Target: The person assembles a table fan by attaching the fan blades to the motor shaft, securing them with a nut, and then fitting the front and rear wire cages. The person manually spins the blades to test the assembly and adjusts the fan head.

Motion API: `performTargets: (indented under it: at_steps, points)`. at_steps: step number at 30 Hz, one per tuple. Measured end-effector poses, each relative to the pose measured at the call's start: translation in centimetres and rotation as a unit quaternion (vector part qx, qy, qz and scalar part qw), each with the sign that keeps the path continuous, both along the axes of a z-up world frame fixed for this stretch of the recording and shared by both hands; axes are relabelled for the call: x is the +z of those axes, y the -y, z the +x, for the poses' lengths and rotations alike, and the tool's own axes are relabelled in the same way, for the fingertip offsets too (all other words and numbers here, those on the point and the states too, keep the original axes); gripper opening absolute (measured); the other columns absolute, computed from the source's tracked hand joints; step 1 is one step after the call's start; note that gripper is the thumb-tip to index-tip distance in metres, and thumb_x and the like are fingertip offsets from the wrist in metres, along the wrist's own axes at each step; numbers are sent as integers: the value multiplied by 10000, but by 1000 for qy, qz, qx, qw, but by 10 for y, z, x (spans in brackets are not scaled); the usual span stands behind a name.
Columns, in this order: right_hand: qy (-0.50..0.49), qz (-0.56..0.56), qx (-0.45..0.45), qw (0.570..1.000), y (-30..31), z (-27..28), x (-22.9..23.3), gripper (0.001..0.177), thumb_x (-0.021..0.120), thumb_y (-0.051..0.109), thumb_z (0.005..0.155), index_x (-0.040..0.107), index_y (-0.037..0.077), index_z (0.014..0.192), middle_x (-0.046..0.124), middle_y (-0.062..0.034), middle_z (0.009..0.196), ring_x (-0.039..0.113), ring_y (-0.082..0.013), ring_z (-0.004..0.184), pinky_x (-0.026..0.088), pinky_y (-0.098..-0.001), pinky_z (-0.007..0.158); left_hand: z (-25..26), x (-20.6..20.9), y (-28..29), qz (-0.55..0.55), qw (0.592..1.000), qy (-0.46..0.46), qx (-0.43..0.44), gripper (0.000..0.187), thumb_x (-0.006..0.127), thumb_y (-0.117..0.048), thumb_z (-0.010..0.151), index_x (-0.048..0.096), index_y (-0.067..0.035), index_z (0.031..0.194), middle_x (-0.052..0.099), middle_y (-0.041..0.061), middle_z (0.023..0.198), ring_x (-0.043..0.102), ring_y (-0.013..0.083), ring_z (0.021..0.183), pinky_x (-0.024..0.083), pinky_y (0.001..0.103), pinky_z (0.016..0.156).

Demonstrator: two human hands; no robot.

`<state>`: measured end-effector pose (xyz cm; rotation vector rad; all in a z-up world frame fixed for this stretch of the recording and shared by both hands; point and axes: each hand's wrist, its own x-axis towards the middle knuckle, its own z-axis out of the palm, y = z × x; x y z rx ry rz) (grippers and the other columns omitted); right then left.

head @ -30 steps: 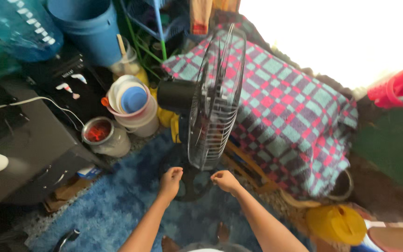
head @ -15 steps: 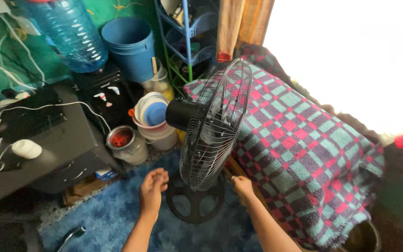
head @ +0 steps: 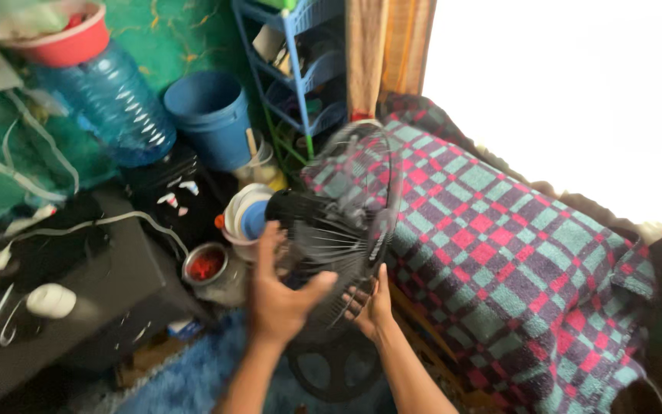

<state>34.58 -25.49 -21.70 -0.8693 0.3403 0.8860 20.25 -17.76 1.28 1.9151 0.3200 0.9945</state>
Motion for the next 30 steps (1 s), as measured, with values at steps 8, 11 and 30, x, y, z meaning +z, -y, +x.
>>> performTargets:
  at_steps: [8,11,30]
  points:
    - [16,0,27,1000,-59,-13,32,1047,574,671,599,126,159,1395,418,-140,1174,484,-282,1027,427,-413,805,-5,-13,-165,-159,984,4,-78,798,746,-124,591,368,-24,1287,528,112,1103,574,192,957,492,308,819]
    - [39,-10,41,998,-89,-13,28,1040,568,680,601,217,84,1378,430,-114,1135,504,-265,1011,440,-393,806,-2,-20,-205,-222,969,28,-106,808,744,-100,577,357,-20,1281,528,102,1073,575,188,926,493,304,805]
    - [30,34,-67,997,-136,-20,39,876,491,622,680,320,12,1285,458,-163,1164,496,-298,1061,470,-480,847,-10,13,-219,-156,981,-48,-109,756,759,-248,578,394,-11,1196,575,105,1042,599,174,949,488,308,823]
